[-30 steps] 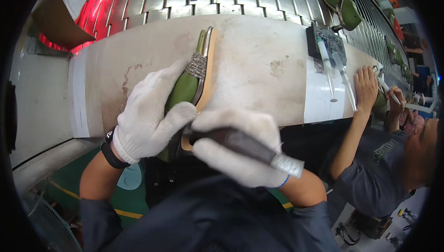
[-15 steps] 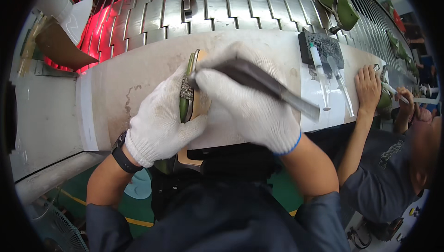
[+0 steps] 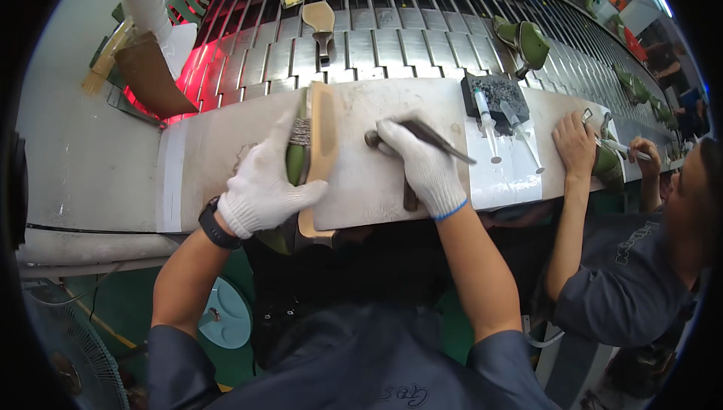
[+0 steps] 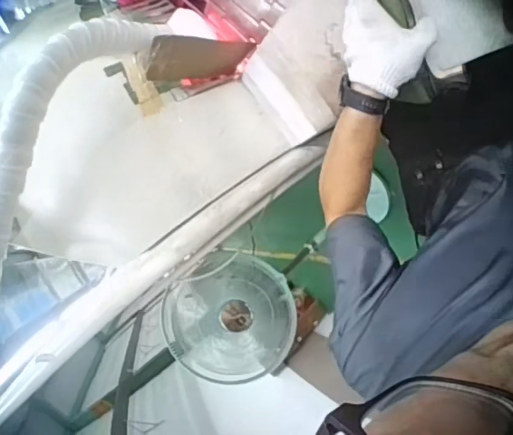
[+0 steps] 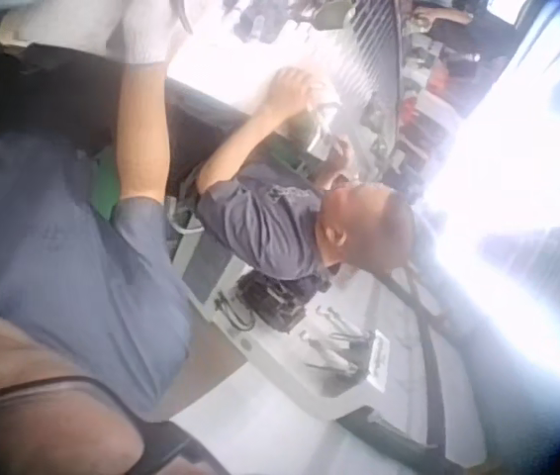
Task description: The person attaches soles to shoe uppers by pressing them on by hand and tapping around the edges with a hammer.
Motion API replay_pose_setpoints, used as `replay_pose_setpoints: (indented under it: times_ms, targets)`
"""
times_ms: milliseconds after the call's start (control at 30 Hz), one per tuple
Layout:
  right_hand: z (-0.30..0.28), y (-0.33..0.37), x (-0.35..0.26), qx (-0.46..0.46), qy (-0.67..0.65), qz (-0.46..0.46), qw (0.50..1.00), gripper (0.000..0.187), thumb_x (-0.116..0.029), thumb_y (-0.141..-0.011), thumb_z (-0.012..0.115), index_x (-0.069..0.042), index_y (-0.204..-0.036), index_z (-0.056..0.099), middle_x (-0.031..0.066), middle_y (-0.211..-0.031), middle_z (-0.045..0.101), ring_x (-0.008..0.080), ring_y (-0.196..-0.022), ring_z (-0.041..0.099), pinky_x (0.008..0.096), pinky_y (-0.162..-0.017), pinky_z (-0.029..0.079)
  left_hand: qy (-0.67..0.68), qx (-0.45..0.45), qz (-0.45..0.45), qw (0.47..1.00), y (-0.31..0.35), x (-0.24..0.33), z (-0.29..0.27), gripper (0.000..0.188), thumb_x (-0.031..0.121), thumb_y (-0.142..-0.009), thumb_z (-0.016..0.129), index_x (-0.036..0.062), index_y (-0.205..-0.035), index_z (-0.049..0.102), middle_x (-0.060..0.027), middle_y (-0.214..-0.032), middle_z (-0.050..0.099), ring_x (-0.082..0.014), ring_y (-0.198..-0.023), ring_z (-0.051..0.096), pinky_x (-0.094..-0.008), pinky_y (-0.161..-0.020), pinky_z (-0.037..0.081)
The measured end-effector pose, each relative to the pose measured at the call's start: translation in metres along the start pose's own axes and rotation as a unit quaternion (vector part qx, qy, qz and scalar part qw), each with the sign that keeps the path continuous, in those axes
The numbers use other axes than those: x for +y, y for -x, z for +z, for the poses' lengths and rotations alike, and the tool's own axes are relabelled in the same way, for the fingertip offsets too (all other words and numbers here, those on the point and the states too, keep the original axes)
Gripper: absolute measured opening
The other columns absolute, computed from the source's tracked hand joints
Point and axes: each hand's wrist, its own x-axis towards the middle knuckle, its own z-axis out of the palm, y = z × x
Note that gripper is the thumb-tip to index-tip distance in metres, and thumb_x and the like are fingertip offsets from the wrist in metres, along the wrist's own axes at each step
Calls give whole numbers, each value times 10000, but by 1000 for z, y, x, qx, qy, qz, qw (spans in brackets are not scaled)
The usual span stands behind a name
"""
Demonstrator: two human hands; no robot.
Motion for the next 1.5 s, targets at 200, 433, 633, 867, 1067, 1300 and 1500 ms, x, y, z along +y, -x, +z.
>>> replay_pose_setpoints:
  times_ms: [200,433,633,867,1067,1300,1500]
  targets:
    - [-8,28,3,3,66,-33,997,212,-137,-1110,657,46,-1181,740,158,-1136,804,233,-1074,779,357,-996,611,259,172,153,938,3,46,-61,1133,143,-767,914,-17,-1716,317,-212,-1472,642,-295,-1369,643,-439,-1125,549]
    - [26,76,-82,-66,35,-241,968,317,-212,-1097,686,68,-1246,679,285,-1274,762,348,-1203,763,477,-1101,609,203,133,216,946,-3,52,-38,870,83,-798,868,7,-1564,461,-131,-1272,643,-214,-1189,653,-402,-1077,541]
    - [52,96,-144,-133,116,-265,948,482,-294,-961,893,58,-1183,649,288,-1223,794,391,-1215,774,502,-1095,621,207,206,226,929,-2,67,-23,800,-23,-711,839,-11,-1459,555,-200,-1173,709,-394,-1074,751,-474,-951,600]
    - [53,74,-183,-167,164,-191,953,370,-144,-923,816,83,-1184,686,257,-1156,805,338,-1049,819,417,-935,691,121,167,313,927,13,68,-28,884,17,-764,834,-94,-1543,432,-235,-1351,649,-364,-1213,720,-447,-1045,581]
    - [45,93,-156,-273,37,-143,951,382,-74,-874,887,68,-1180,708,253,-1158,814,329,-1003,826,437,-878,683,186,177,259,931,63,69,-9,763,113,-736,851,-117,-1416,592,-203,-1096,701,-407,-958,725,-479,-840,586]
    - [56,138,-49,-218,82,-108,966,250,4,-1044,736,34,-1290,703,187,-1261,804,255,-1160,793,390,-1084,595,-39,393,250,884,97,-22,82,623,364,-986,816,-21,-1401,554,-205,-1325,685,-417,-1261,680,-649,-1243,413]
    - [53,157,32,-143,-12,-38,989,344,106,-1002,738,42,-1330,656,237,-1361,750,321,-1339,715,452,-1180,537,-133,383,269,874,73,-72,106,842,477,-1011,794,15,-1610,422,-246,-1527,581,-448,-1428,588,-653,-1312,328]
